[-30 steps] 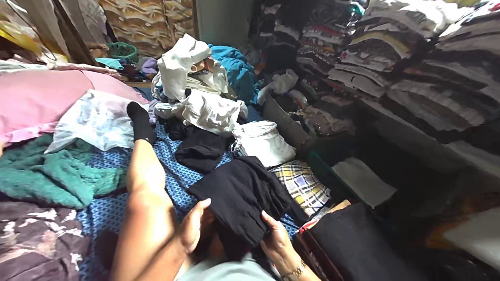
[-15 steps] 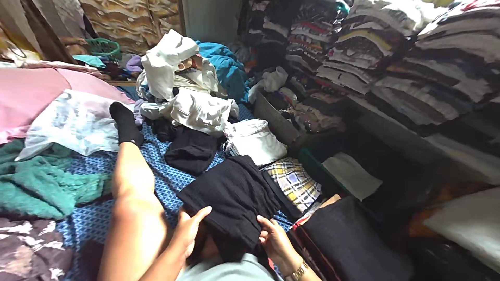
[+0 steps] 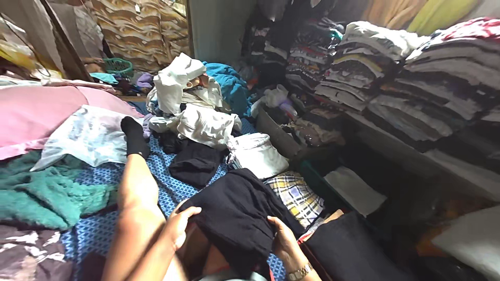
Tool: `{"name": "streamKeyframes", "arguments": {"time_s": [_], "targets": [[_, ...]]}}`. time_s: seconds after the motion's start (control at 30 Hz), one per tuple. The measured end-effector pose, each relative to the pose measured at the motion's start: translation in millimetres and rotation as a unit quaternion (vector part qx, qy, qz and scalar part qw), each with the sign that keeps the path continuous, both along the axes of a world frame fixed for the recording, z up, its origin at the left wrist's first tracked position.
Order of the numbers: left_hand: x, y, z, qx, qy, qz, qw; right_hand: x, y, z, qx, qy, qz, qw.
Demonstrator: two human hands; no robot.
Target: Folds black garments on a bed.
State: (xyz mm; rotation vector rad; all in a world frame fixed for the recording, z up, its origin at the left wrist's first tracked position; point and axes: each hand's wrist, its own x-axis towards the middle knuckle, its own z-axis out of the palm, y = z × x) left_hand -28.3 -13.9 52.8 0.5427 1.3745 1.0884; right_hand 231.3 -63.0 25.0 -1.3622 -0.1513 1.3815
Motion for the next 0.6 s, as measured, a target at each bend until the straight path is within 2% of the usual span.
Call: {"name": "streamKeyframes", "arguments": {"time_s": [0.1, 0.17, 0.23, 0.27, 0.37, 0.4, 0.43, 0.6], "targets": [[-4.6, -21.0, -2.3, 0.045, 0.059, -0.102, 0.992, 17.8, 19.8, 3.6, 0.004, -0.059, 0.030, 0.998], [-6.9, -42.3, -9.0, 0.061, 0.111, -0.188, 0.974, 39.9, 40.5, 0.3, -0.009, -0.152, 0.122, 0.981], [-6.6, -65.5, -18.0, 0.088, 0.143, -0.292, 0.942, 61.9, 65.1, 0.6, -0.028, -0.239, 0.229, 0.943], [-8.0, -74.2, -20.9, 0.110, 0.148, -0.362, 0.914, 68.6, 76.0, 4.7, -0.037, -0.269, 0.275, 0.922], [-16.2, -68.6, -21.1, 0.177, 0.166, -0.574, 0.782, 81.3, 103.7, 11.7, -0.046, -0.300, 0.354, 0.885], [-18.2, -58.5, -23.7, 0.186, 0.176, -0.594, 0.762, 84.3, 111.7, 11.4, -0.039, -0.299, 0.372, 0.878], [-20.4, -46.8, -24.3, 0.181, 0.196, -0.585, 0.766, 86.1, 119.3, 10.7, -0.030, -0.299, 0.387, 0.872], [-24.5, 18.9, -16.6, 0.119, 0.340, -0.407, 0.839, 70.4, 156.9, 16.5, -0.009, -0.361, 0.432, 0.826]]}}
